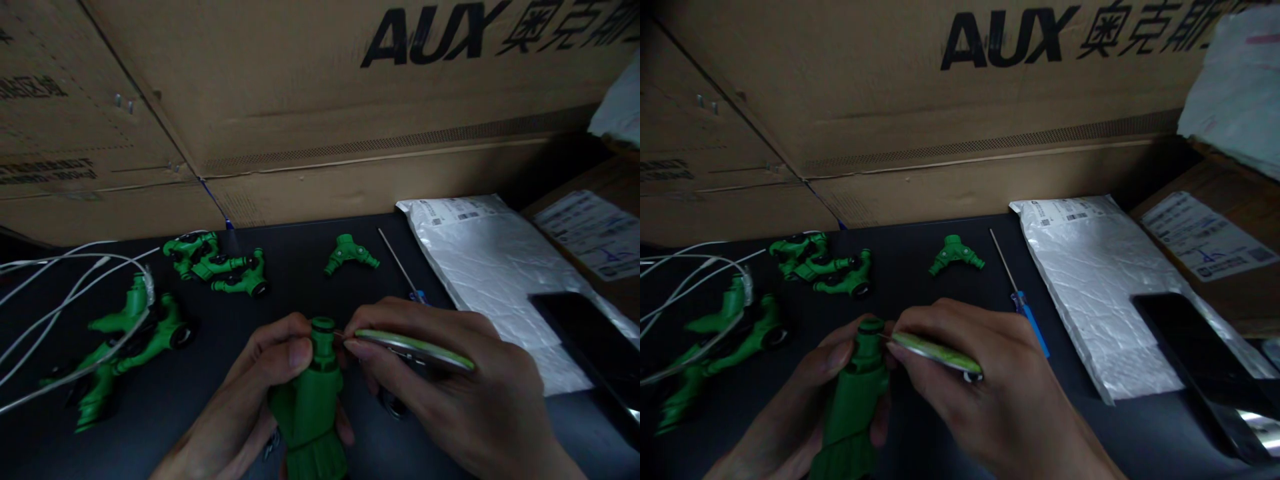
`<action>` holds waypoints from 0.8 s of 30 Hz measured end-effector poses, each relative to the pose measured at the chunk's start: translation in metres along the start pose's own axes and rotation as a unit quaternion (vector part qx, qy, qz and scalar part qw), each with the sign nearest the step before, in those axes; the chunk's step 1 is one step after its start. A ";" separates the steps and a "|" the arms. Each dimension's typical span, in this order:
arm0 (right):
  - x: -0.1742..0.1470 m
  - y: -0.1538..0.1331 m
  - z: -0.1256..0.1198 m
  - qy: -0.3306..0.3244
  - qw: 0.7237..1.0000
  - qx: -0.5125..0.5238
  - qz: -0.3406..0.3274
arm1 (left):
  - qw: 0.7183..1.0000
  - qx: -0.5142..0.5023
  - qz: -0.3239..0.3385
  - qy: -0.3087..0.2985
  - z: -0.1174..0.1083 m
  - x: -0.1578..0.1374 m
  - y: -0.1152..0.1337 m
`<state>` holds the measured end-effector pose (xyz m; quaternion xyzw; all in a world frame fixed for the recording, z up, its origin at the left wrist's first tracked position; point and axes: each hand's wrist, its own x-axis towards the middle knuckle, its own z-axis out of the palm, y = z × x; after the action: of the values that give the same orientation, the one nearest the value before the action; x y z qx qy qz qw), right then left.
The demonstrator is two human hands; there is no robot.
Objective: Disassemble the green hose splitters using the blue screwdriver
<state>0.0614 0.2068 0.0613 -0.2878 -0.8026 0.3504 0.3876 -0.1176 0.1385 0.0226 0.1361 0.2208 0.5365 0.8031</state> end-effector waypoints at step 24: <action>-0.018 0.017 0.003 -0.011 0.987 -0.123 -0.100 | 0.979 0.084 -0.045 0.180 0.002 -0.009 0.004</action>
<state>0.0724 0.2028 0.0389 -0.2478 -0.8685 0.2118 0.3734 -0.1223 0.1321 0.0284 0.0943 0.4118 0.4952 0.7591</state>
